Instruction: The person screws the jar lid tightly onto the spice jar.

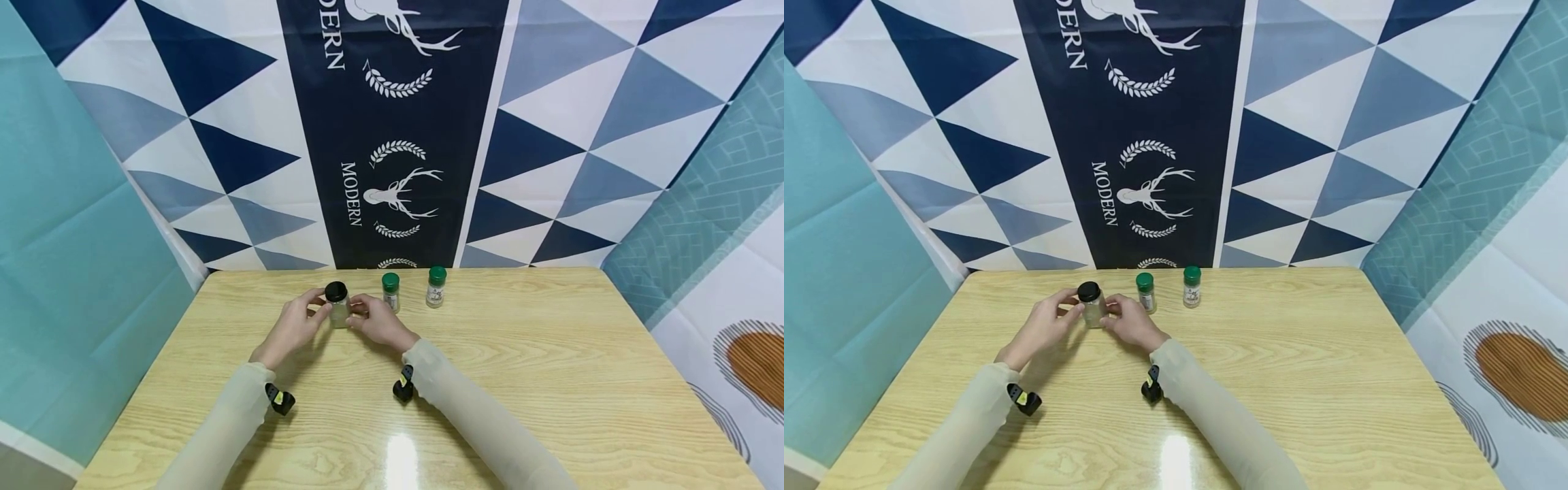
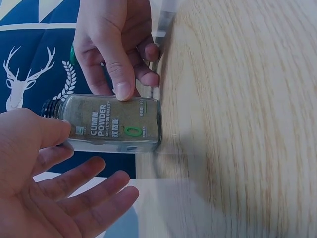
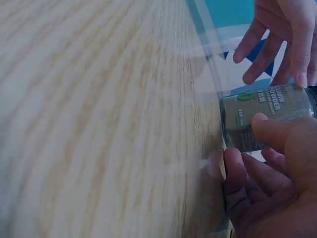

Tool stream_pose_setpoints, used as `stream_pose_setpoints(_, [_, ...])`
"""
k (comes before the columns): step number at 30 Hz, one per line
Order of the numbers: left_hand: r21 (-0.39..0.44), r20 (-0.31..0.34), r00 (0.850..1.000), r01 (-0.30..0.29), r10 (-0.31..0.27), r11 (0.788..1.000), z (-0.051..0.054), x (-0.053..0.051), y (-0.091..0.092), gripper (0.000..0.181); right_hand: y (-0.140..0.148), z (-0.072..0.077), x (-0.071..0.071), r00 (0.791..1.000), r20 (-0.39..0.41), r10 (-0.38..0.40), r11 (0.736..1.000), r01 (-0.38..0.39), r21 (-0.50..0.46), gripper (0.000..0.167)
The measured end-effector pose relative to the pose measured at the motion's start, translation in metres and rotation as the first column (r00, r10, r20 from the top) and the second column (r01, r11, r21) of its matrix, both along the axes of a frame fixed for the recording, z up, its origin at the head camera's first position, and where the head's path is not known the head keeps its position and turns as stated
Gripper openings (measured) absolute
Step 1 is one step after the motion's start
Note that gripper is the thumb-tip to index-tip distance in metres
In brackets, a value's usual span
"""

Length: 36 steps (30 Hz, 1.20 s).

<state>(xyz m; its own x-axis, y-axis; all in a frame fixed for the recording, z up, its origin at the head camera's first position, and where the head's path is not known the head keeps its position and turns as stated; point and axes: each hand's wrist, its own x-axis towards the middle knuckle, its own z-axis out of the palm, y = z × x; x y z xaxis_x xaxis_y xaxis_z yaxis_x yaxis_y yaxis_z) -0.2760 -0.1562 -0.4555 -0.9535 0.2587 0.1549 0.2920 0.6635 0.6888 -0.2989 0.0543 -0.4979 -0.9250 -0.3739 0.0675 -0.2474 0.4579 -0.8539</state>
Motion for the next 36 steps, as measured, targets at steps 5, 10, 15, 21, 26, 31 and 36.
stream_pose_setpoints(5, [0.004, 0.001, 1.000, -0.002, 0.002, 1.000, 0.001, 0.000, -0.001, 0.044, -0.002, 0.001, -0.002, 1.000, 0.003, -0.001, 1.000, 0.001, 0.024, 0.046])
stream_pose_setpoints(10, [0.012, -0.002, 1.000, -0.008, 0.008, 1.000, 0.000, -0.001, -0.003, 0.045, -0.003, 0.004, -0.005, 1.000, 0.003, 0.010, 1.000, -0.010, 0.029, 0.043])
stream_pose_setpoints(15, [-0.005, -0.016, 1.000, -0.008, 0.008, 1.000, 0.000, -0.003, -0.003, 0.045, -0.003, 0.005, -0.007, 1.000, 0.007, 0.008, 0.999, -0.008, 0.049, 0.043])
stream_pose_setpoints(21, [-0.010, -0.022, 1.000, -0.005, 0.005, 1.000, 0.001, -0.004, -0.003, 0.046, -0.002, 0.006, -0.009, 1.000, 0.004, 0.011, 0.998, -0.011, 0.057, 0.042])
stream_pose_setpoints(26, [-0.023, -0.015, 1.000, -0.010, 0.009, 1.000, 0.002, -0.004, -0.002, 0.047, -0.003, 0.006, -0.011, 1.000, -0.002, 0.016, 0.998, -0.016, 0.068, 0.044])
stream_pose_setpoints(31, [-0.026, -0.007, 1.000, -0.008, 0.008, 1.000, 0.002, -0.005, -0.002, 0.048, -0.004, 0.007, -0.011, 1.000, 0.004, 0.016, 0.997, -0.016, 0.070, 0.044])
stream_pose_setpoints(36, [-0.046, 0.002, 1.000, -0.011, 0.011, 0.999, 0.002, -0.007, -0.003, 0.049, -0.006, 0.009, -0.010, 1.000, 0.008, 0.000, 0.997, 0.000, 0.075, 0.044])
